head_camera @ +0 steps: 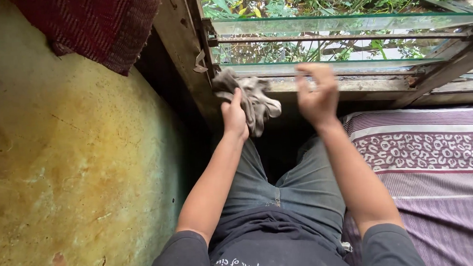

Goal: The person lies on a bed and wipes the lower pane of a window with a cloth. They repeatedly rub the glass and the metal frame, occasionally folding the cloth, and continue cleaning the same area for the duration of the clip.

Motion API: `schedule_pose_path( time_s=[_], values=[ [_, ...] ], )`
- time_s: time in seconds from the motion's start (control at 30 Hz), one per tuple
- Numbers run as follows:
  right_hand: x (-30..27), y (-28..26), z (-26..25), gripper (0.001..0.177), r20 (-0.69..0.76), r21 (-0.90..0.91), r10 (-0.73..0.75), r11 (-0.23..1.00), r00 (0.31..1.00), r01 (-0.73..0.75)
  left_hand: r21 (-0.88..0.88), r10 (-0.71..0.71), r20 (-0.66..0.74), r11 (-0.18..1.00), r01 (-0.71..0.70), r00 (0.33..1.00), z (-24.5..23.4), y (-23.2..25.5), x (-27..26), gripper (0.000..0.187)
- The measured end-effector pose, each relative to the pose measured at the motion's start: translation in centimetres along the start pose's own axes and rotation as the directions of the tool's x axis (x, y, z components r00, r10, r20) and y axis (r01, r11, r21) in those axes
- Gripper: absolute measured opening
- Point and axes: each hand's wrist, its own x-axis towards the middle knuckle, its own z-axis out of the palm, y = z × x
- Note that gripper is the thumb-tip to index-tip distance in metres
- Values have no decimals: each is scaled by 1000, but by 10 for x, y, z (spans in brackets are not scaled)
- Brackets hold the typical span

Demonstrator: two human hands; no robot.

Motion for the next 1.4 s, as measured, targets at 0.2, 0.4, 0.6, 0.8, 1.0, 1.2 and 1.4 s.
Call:
schedule_pose_path(
  time_s=[0.2, 0.4, 0.6, 0.8, 1.0, 1.2, 1.4],
  values=[
    [-7, 121, -63, 15, -64, -473, -70, 880, 995, 32, -98, 34, 38, 995, -31, 999, 22, 2, 18, 26],
    [-18, 104, -69, 52, -11, -564, 22, 826, 1000, -24, -85, 144, 78, 987, -137, 987, 76, -33, 35, 33],
    [-19, 100, -69, 55, 11, -568, 72, 821, 997, -53, -116, 64, 132, 992, -49, 989, 101, -40, 3, 28],
    [-19, 101, -71, 60, 25, -565, 56, 825, 998, -32, -177, 80, 31, 981, -73, 996, 82, -26, 22, 24],
    [-15, 95, -65, 63, -2, -561, 67, 826, 998, -56, -418, 73, 59, 908, -42, 996, 63, -4, 57, 24],
    [-14, 89, -65, 65, -3, -575, 69, 816, 998, -58, -343, 51, 102, 939, -13, 993, 105, -31, 46, 37],
    [-15, 91, -63, 64, -9, -583, 74, 810, 997, -66, -466, -61, 105, 879, 104, 993, 124, -15, -14, 20]
  ],
)
